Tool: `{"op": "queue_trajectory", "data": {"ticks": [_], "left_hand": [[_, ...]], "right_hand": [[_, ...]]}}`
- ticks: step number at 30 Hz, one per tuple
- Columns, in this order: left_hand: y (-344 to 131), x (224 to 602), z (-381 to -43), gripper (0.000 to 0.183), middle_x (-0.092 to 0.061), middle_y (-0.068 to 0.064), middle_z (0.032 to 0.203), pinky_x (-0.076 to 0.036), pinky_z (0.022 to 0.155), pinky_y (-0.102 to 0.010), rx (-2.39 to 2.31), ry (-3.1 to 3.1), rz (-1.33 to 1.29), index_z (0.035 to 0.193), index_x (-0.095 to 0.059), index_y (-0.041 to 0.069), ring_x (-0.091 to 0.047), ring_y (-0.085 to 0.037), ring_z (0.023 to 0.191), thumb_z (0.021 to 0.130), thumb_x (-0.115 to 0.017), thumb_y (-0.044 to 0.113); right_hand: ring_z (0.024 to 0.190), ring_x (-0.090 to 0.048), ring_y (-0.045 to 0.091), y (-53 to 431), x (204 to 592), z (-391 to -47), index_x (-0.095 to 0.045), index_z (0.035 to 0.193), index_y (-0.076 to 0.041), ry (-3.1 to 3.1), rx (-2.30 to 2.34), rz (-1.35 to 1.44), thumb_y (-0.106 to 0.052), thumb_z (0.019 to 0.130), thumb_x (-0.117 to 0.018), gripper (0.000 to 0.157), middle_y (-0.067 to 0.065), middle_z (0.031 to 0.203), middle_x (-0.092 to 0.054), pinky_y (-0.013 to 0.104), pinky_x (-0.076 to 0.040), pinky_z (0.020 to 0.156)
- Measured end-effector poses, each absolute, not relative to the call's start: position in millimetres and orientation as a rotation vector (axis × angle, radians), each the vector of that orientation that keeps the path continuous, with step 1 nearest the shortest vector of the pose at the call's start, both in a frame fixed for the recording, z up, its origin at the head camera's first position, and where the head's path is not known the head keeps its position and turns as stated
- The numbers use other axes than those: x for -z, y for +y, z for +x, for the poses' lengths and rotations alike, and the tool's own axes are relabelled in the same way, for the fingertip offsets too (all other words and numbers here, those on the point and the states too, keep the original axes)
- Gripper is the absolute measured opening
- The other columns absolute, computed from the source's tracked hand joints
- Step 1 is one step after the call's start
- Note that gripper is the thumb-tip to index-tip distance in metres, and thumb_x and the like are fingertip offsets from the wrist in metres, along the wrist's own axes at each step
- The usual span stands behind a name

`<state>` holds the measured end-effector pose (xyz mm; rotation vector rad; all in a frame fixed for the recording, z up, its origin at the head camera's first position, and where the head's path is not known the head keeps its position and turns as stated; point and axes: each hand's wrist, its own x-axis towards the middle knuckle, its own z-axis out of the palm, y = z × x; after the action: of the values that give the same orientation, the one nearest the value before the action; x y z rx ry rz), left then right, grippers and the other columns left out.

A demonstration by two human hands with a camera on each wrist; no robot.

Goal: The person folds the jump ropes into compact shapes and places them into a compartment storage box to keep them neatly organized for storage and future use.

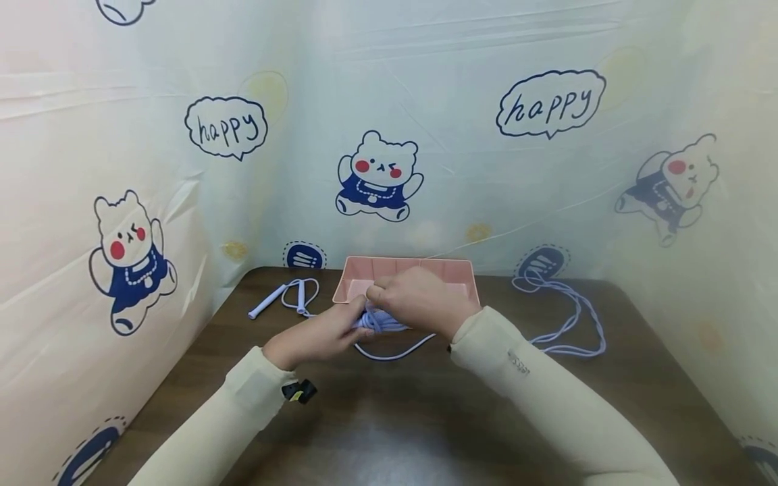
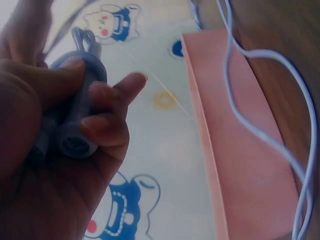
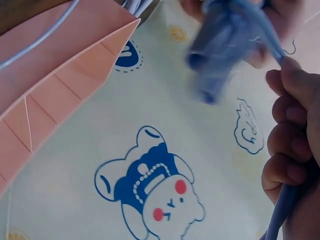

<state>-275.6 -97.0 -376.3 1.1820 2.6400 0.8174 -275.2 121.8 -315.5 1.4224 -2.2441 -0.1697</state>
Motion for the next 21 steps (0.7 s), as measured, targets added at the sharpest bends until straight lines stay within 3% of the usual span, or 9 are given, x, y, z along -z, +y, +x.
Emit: {"op": "queue_trajectory", "data": {"ticks": [6, 11, 14, 18, 21], "left_hand": [[-97.6, 371.2, -269.5, 0.033, -0.054, 0.000, 0.097, -0.050, 0.069, -0.026, -0.901, 2.593, 1.146, 0.120, -0.040, 0.015, -0.057, -0.012, 0.082, 0.099, -0.057, 0.033], [-99.0, 372.4, -268.2, 0.029, -0.058, 0.003, 0.099, -0.050, 0.069, -0.027, -0.975, 2.569, 1.190, 0.118, -0.044, 0.016, -0.057, -0.012, 0.082, 0.098, -0.059, 0.030], [-100.5, 372.4, -267.0, 0.027, -0.059, 0.003, 0.102, -0.051, 0.070, -0.028, -1.058, 2.535, 1.214, 0.116, -0.046, 0.016, -0.057, -0.013, 0.084, 0.098, -0.061, 0.026], [-103.5, 369.3, -264.7, 0.028, -0.058, 0.002, 0.110, -0.053, 0.075, -0.030, -1.238, 2.485, 1.169, 0.116, -0.047, 0.016, -0.059, -0.016, 0.092, 0.096, -0.065, 0.022], [-105.2, 368.0, -264.3, 0.030, -0.056, 0.001, 0.114, -0.052, 0.079, -0.031, -1.328, 2.532, 1.149, 0.118, -0.046, 0.017, -0.058, -0.016, 0.096, 0.095, -0.065, 0.021]], "right_hand": [[0.059, -0.049, 0.008, 127.6, 321.9, -290.1, -0.064, 0.095, -0.019, -2.314, -0.010, 1.372, -0.031, 0.095, -0.064, 0.012, -0.011, 0.065, -0.047, 0.022, -0.046, 0.059], [0.073, -0.052, 0.006, 133.0, 329.9, -304.4, -0.069, 0.098, -0.026, -2.508, -0.260, 1.368, -0.040, 0.098, -0.057, 0.018, -0.016, 0.077, -0.056, 0.025, -0.047, 0.073], [0.077, -0.054, 0.006, 134.0, 335.9, -311.8, -0.070, 0.097, -0.029, -2.612, -0.517, 1.400, -0.042, 0.098, -0.055, 0.020, -0.015, 0.081, -0.061, 0.028, -0.048, 0.075], [0.074, -0.057, 0.008, 130.6, 348.9, -315.2, -0.068, 0.094, -0.029, -2.633, -0.853, 1.421, -0.032, 0.099, -0.058, 0.012, -0.012, 0.080, -0.063, 0.029, -0.050, 0.070], [0.071, -0.057, 0.008, 126.1, 360.6, -311.4, -0.065, 0.096, -0.025, -2.595, -0.840, 1.383, -0.022, 0.098, -0.060, 0.005, -0.007, 0.080, -0.063, 0.028, -0.051, 0.069]]}}
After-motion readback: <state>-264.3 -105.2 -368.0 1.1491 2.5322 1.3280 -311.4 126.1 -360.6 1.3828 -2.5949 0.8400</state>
